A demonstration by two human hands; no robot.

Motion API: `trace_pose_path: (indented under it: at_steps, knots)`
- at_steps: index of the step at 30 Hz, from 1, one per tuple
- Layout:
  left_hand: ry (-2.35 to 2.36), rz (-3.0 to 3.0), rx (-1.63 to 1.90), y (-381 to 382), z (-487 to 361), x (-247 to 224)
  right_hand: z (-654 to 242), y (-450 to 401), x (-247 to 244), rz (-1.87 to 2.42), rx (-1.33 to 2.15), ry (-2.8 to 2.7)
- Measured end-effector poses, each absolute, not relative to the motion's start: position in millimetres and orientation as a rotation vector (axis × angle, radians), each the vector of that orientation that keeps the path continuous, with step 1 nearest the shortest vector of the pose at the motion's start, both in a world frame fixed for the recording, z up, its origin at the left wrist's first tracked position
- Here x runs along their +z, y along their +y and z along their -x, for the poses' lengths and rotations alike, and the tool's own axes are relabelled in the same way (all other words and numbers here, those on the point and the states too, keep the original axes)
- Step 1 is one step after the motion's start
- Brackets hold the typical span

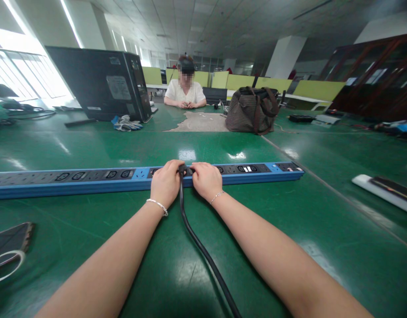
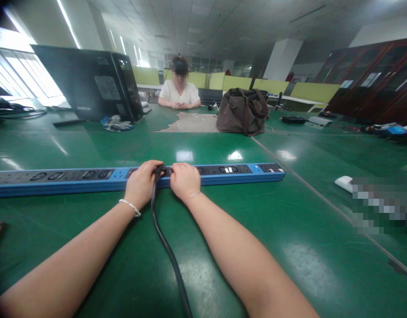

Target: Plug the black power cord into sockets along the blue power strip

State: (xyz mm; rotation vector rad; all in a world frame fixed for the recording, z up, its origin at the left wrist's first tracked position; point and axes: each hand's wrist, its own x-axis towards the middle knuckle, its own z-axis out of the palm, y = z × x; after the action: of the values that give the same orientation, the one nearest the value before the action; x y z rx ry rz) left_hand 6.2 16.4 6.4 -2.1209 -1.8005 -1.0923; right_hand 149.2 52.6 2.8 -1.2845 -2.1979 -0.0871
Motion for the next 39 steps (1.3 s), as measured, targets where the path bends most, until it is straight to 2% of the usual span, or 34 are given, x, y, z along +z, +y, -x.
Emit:
trace_pose_path:
  at_steps: [8, 14, 21, 29, 39]
  knots:
    - [-1.761, 2.176, -1.019, 20.9, 0.8, 2.1, -148.3, 52.3, 3.7, 1.304, -0.088, -2.205]
    - [-1.738, 2.006, -1.365, 15.8, -5.3, 3.2, -148.4, 53.0, 3.1, 1.291, -0.092, -2.193]
    - [-1.780, 1.740, -1.450, 18.5, 24.0, 14.3, -149.4, 53.3, 1.5, 1.295, -0.091, -2.188]
    - [-2.076, 1.934, -1.168, 13.2, 121.8, 30.5, -150.8, 54.4, 0.1, 1.278, -0.089, -2.183]
    - [-2.111, 2.054, -1.057, 8.1, 127.4, 21.9, -151.2, 54.3, 1.5, 1.280, -0.089, -2.183]
